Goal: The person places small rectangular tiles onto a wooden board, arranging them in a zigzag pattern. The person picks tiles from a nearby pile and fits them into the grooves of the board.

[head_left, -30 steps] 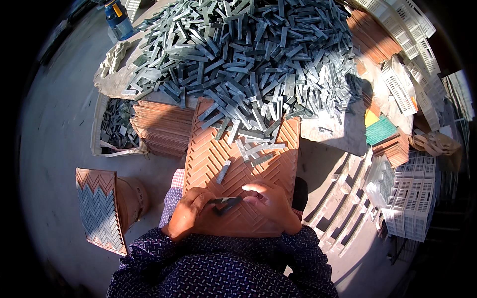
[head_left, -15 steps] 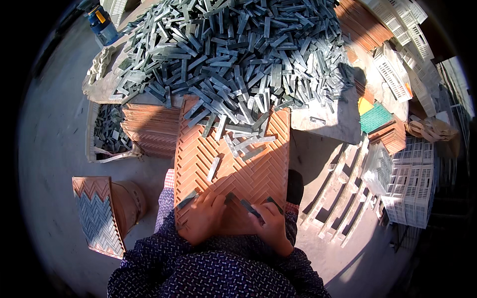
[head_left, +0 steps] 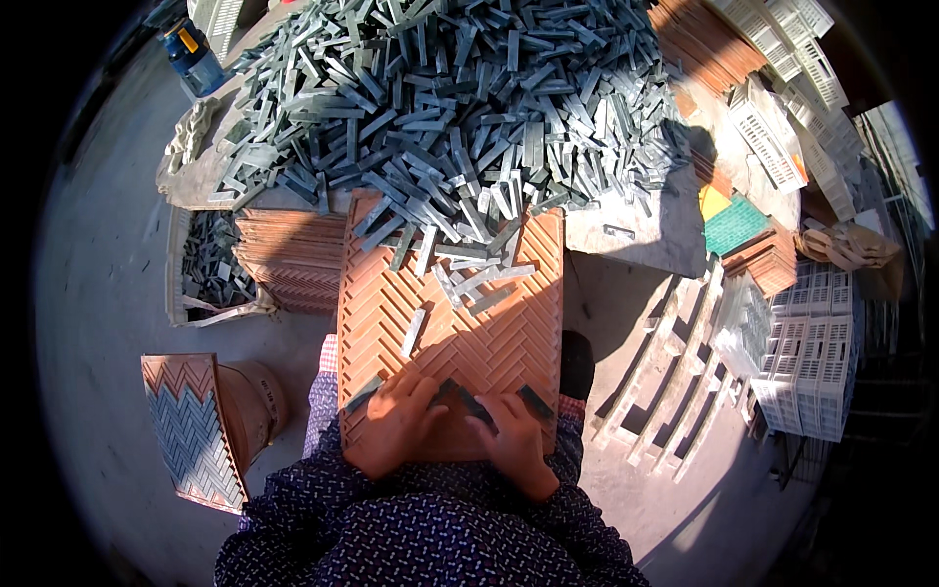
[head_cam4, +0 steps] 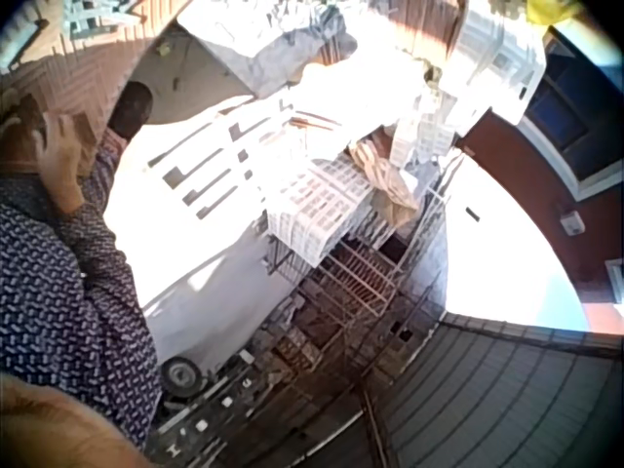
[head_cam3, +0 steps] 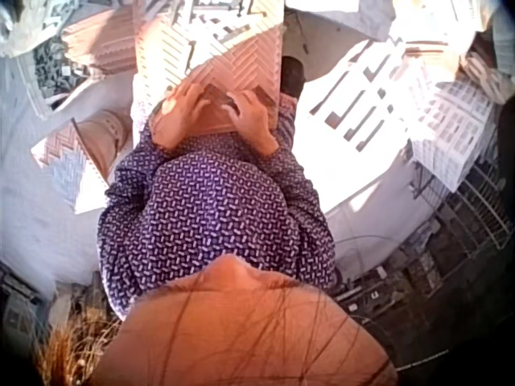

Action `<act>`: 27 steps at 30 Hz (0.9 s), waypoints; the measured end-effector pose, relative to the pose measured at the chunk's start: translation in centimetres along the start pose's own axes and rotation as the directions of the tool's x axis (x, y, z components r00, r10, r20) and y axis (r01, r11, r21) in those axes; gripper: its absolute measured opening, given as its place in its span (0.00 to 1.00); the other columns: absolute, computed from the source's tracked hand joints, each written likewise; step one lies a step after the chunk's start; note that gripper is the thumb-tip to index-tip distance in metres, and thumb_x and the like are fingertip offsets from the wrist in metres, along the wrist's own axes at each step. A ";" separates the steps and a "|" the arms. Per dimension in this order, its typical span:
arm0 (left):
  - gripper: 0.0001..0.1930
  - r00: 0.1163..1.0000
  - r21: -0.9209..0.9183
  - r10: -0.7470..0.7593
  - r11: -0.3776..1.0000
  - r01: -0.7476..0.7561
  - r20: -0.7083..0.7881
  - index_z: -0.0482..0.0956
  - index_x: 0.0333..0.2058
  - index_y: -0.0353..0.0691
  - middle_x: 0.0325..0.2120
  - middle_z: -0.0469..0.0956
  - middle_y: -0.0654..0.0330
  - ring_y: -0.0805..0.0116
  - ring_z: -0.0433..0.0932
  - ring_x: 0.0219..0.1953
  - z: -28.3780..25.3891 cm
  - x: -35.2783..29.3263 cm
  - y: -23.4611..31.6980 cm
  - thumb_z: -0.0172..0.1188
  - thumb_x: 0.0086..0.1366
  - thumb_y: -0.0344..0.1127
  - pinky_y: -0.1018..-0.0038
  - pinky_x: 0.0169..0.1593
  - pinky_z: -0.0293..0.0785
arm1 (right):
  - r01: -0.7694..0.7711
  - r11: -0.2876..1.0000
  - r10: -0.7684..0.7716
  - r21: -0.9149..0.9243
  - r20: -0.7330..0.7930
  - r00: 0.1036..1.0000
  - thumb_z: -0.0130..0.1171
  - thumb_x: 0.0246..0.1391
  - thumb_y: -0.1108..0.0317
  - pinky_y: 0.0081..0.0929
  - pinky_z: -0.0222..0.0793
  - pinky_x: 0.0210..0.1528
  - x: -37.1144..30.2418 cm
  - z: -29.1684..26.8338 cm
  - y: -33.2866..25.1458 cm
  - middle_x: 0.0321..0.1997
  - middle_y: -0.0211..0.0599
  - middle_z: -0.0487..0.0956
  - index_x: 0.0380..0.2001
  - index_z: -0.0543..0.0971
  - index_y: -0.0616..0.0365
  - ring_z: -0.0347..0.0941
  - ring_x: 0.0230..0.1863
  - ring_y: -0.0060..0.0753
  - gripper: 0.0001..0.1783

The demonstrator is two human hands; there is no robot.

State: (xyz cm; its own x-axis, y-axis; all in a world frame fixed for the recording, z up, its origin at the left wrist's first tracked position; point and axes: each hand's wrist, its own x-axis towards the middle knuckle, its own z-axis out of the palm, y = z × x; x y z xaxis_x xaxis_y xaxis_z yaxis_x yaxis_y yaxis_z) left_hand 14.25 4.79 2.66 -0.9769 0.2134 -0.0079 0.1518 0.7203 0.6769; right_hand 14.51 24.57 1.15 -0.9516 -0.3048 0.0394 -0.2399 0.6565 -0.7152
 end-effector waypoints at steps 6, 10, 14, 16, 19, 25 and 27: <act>0.16 1.000 0.013 0.017 1.000 -0.017 -0.025 0.72 0.40 0.39 0.35 0.72 0.53 0.52 0.75 0.40 -0.1 0.2 0.3 0.63 0.52 0.29 0.63 0.41 0.73 | 0.056 0.997 -0.055 -0.062 0.006 0.998 0.66 0.45 0.72 0.31 0.72 0.33 0.2 0.2 -0.1 0.33 0.42 0.76 0.38 0.79 0.63 0.76 0.33 0.41 0.15; 0.15 1.000 0.005 -0.010 1.000 0.010 0.013 0.73 0.40 0.39 0.34 0.73 0.53 0.52 0.75 0.39 0.6 0.2 -0.1 0.62 0.52 0.29 0.62 0.41 0.73 | 0.019 0.993 -0.003 -0.115 0.140 0.990 0.66 0.45 0.70 0.33 0.73 0.33 1.2 -0.8 -1.3 0.34 0.40 0.76 0.39 0.79 0.61 0.76 0.34 0.41 0.15; 0.13 0.999 -0.030 -0.015 0.999 0.014 -0.037 0.73 0.38 0.38 0.32 0.73 0.53 0.51 0.75 0.38 -0.3 0.7 -0.6 0.62 0.53 0.31 0.61 0.40 0.73 | 0.097 0.965 -0.034 -0.245 0.252 0.967 0.65 0.45 0.71 0.32 0.73 0.34 5.1 -2.7 -0.5 0.38 0.38 0.77 0.42 0.77 0.56 0.76 0.35 0.40 0.18; 0.12 0.991 -0.016 -0.012 1.000 0.010 -0.135 0.74 0.37 0.37 0.32 0.74 0.53 0.50 0.75 0.38 -0.5 1.9 -1.1 0.62 0.54 0.32 0.61 0.40 0.73 | 0.153 0.966 -0.153 -0.207 0.015 0.988 0.63 0.45 0.72 0.33 0.73 0.37 8.2 -3.0 0.2 0.40 0.37 0.77 0.45 0.77 0.53 0.76 0.37 0.40 0.20; 0.22 0.970 0.104 -0.021 0.994 0.047 -0.241 0.68 0.47 0.38 0.35 0.74 0.50 0.48 0.74 0.37 -0.2 3.9 -2.6 0.63 0.53 0.30 0.59 0.39 0.72 | 0.250 0.929 -0.279 -0.274 -0.071 0.958 0.62 0.46 0.74 0.33 0.72 0.38 12.3 -2.9 2.1 0.39 0.36 0.77 0.42 0.77 0.54 0.76 0.39 0.40 0.17; 0.29 0.966 0.131 -0.048 0.988 0.084 -0.255 0.63 0.53 0.38 0.36 0.73 0.48 0.45 0.74 0.37 0.5 4.2 -4.2 0.64 0.52 0.29 0.58 0.39 0.72 | 0.334 0.918 -0.346 -0.215 -0.017 0.938 0.62 0.46 0.75 0.29 0.72 0.36 12.7 -3.1 3.1 0.37 0.38 0.77 0.40 0.78 0.58 0.75 0.35 0.36 0.14; 0.25 0.958 0.083 -0.035 0.995 0.061 -0.284 0.65 0.50 0.37 0.36 0.73 0.46 0.45 0.73 0.38 1.0 3.9 -4.8 0.63 0.53 0.30 0.58 0.41 0.71 | 0.197 0.969 -0.195 -0.150 0.031 0.980 0.62 0.48 0.74 0.28 0.72 0.36 9.6 -3.8 1.8 0.35 0.36 0.77 0.40 0.78 0.60 0.75 0.33 0.33 0.13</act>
State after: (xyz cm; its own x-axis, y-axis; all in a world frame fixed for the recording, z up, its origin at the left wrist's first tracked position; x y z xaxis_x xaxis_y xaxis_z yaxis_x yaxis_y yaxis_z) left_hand 9.86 2.86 -1.35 -0.9840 -0.0080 0.1781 0.1043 0.7843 0.6115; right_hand 4.26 25.43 2.90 -0.8803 -0.4479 0.1561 -0.4486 0.6793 -0.5808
